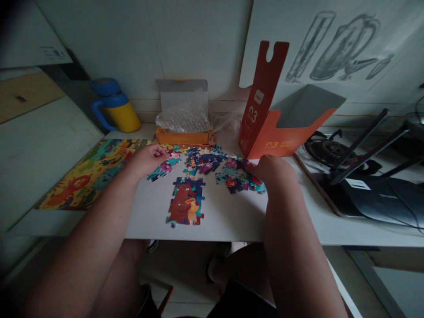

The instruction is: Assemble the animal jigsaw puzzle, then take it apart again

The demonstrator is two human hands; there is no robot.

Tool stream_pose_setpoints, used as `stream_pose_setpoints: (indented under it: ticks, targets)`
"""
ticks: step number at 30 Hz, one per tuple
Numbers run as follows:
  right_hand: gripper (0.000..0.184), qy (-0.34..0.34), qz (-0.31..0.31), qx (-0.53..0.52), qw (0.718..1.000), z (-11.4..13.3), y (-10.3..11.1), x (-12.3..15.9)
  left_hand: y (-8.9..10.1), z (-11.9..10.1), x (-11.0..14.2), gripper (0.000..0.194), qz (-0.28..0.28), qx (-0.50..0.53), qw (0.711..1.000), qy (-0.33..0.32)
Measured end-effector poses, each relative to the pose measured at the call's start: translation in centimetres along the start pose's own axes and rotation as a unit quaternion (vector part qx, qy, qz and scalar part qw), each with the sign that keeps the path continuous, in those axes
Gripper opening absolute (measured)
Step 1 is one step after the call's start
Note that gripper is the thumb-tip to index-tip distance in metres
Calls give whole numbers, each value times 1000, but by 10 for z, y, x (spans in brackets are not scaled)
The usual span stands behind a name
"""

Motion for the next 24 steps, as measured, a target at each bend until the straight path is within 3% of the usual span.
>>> stream_pose_setpoints:
  ticks: [5,24]
  targets:
    - [61,28,59,48,997,11,-2,1,1,-3,1,16,-5,-14,1000,-7]
    - [36,54,95,35,993,41,12,8,-2,-3,3,12,6,-48,999,-23]
Point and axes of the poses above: each hand's wrist, its own x-axis away from the middle knuckle, its own y-axis out of the back of the hand, z = x × y, the point moved 7 cm from there along -x, towards the middle knuckle, and after that the axes turned 5 degrees about y, right-handed, at the moved point
